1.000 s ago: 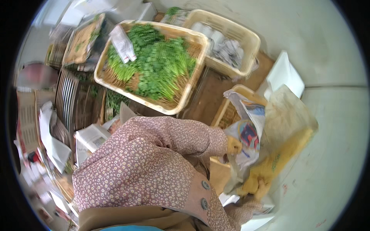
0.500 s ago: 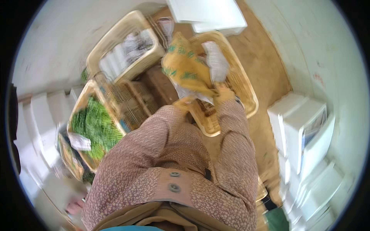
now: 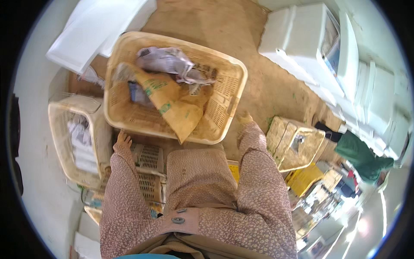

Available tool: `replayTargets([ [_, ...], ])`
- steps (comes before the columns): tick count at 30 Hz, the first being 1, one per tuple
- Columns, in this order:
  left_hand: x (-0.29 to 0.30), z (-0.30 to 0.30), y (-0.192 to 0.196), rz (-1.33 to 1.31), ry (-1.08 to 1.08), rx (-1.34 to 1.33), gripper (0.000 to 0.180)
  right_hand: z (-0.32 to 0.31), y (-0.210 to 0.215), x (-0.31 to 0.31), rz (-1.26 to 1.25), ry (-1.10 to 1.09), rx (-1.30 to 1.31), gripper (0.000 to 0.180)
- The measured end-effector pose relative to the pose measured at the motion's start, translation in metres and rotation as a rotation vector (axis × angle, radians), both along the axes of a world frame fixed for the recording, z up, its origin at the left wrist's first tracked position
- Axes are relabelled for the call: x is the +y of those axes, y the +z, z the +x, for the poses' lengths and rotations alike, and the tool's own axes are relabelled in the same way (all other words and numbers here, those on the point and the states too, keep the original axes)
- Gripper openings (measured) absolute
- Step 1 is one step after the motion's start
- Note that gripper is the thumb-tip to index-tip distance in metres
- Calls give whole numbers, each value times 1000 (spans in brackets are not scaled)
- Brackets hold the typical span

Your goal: The person gathers bunches of leafy green vegetables from a metal rack, aligns them by hand, and places them into a white styrofoam box lined with newspaper. The person repeats this process, moving vegetables from the rack to the box and occasionally adjusting the arrangement.

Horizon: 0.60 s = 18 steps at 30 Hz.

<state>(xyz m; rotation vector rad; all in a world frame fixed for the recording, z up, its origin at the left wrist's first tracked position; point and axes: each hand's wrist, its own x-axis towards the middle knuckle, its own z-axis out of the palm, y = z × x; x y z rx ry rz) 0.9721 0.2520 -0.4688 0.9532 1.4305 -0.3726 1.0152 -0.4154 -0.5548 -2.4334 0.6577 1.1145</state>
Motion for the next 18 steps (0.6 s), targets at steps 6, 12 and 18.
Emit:
replayTargets([
  [6, -21, 29, -73, 23, 246, -45, 56, 84, -7, 76, 428, -605, -413, 57],
  [12, -29, 36, -56, 47, 127, -55, 55, 95, -32, 78, 531, -1020, -540, 44],
  [18, -57, 52, 10, 54, 25, -111, 53, 116, 146, 32, 274, -665, -549, 40],
])
